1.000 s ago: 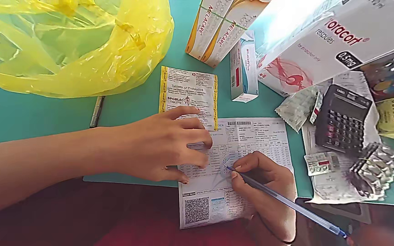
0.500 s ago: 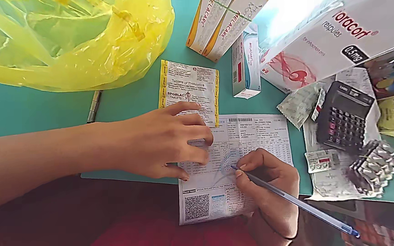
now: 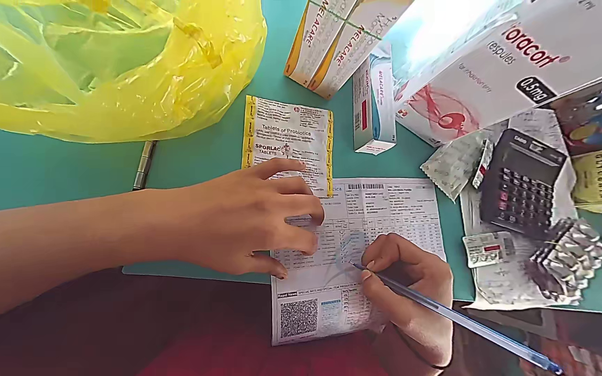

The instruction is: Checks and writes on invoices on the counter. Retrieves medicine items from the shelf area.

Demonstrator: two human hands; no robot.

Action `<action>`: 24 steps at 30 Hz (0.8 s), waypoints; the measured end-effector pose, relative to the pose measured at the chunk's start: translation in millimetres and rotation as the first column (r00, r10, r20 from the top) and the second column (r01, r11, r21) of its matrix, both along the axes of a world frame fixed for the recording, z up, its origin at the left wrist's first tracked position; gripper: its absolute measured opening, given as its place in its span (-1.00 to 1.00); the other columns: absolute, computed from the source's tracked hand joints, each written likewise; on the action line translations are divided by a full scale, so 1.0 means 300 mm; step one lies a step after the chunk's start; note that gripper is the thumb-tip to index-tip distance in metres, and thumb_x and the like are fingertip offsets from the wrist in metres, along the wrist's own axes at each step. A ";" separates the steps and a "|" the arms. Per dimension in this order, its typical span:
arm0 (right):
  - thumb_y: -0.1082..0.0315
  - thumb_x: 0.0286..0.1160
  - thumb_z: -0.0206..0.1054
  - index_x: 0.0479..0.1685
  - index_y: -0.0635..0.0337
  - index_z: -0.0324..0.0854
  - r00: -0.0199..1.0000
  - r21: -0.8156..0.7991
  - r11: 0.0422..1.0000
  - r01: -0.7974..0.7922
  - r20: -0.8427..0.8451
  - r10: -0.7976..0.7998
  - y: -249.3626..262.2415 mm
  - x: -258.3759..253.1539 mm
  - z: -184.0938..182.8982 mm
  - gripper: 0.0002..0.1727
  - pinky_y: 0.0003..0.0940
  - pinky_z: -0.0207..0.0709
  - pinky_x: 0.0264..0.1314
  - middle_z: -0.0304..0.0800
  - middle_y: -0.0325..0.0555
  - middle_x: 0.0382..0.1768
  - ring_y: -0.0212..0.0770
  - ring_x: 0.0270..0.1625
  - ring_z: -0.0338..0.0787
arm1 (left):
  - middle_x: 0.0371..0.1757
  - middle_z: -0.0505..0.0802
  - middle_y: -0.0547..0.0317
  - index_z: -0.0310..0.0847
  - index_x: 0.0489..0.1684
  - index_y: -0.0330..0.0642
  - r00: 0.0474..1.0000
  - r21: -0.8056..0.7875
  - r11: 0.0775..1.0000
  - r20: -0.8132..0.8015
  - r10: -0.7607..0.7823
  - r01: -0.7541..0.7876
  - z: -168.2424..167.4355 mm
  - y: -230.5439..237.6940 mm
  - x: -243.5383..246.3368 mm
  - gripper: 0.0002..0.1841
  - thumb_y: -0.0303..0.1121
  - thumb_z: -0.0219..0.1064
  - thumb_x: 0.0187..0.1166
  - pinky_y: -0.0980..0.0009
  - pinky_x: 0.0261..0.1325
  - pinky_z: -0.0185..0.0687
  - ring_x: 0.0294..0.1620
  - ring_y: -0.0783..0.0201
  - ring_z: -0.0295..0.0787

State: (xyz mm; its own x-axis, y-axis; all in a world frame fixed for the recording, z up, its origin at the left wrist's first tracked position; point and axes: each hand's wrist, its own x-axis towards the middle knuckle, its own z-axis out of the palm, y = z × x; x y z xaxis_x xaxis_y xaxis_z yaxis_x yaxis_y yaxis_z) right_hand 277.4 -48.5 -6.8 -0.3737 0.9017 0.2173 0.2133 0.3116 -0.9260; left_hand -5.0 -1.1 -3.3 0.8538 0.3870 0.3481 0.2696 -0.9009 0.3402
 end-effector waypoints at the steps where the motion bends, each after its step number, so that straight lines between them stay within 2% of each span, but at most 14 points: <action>1: 0.40 0.12 0.39 -0.49 0.06 0.56 1.000 0.003 1.000 -0.007 -0.002 0.007 0.001 0.001 -0.001 -0.91 -0.91 0.41 -0.42 0.67 -0.50 -0.46 -0.78 -0.39 0.60 | 0.15 0.84 0.27 0.88 -0.15 0.22 1.000 0.001 1.000 -0.001 0.000 0.000 0.000 0.001 0.000 -0.71 0.08 0.31 0.47 -0.23 0.74 0.01 0.46 0.05 0.62; 5: 0.39 0.16 0.35 -0.48 0.06 0.55 1.000 0.014 1.000 -0.020 -0.009 0.020 0.004 0.007 -0.003 -0.94 -0.91 0.38 -0.42 0.66 -0.51 -0.46 -0.79 -0.41 0.58 | 0.12 0.85 0.25 0.88 -0.14 0.18 1.000 0.010 1.000 0.008 0.003 -0.003 -0.003 0.003 -0.002 -0.68 0.09 0.30 0.48 -0.27 0.75 -0.06 0.46 0.05 0.62; 13: 0.43 0.12 0.37 -0.47 0.07 0.58 1.000 0.017 1.000 0.020 0.007 -0.020 0.000 -0.003 -0.006 -0.93 -0.88 0.44 -0.43 0.68 -0.49 -0.47 -0.76 -0.42 0.61 | 0.13 0.84 0.25 0.88 -0.15 0.15 1.000 0.034 0.999 0.001 0.023 -0.023 0.012 0.009 -0.008 -0.65 0.12 0.32 0.45 -0.25 0.75 -0.01 0.43 0.07 0.64; 16: 0.40 0.12 0.39 -0.46 0.07 0.60 0.999 0.020 1.000 0.024 0.033 -0.025 -0.001 -0.004 -0.004 -0.93 -0.89 0.42 -0.47 0.69 -0.50 -0.48 -0.77 -0.46 0.59 | 0.13 0.84 0.22 0.88 -0.18 0.11 1.000 0.009 1.000 0.004 0.029 -0.029 0.017 0.015 -0.012 -0.62 0.15 0.41 0.33 -0.22 0.77 -0.03 0.42 0.07 0.65; 21: 0.39 0.10 0.41 -0.45 0.00 0.60 0.998 0.028 0.999 0.031 0.056 -0.032 -0.002 -0.006 -0.004 -0.90 -0.89 0.47 -0.42 0.72 -0.56 -0.45 -0.77 -0.41 0.63 | 0.12 0.85 0.24 0.91 -0.20 0.16 0.999 -0.066 0.998 0.029 -0.016 0.018 0.012 0.020 -0.013 -0.62 0.15 0.50 0.17 -0.21 0.79 -0.09 0.44 0.05 0.62; 24: 0.40 0.08 0.41 -0.46 -0.02 0.60 0.997 0.019 0.999 0.047 0.063 -0.048 -0.006 -0.011 -0.001 -0.89 -0.89 0.45 -0.45 0.71 -0.58 -0.46 -0.78 -0.43 0.62 | 0.11 0.84 0.25 0.93 -0.19 0.20 0.999 -0.082 0.996 0.030 -0.043 0.046 0.011 0.022 -0.013 -0.62 0.16 0.52 0.16 -0.19 0.79 -0.10 0.44 0.04 0.61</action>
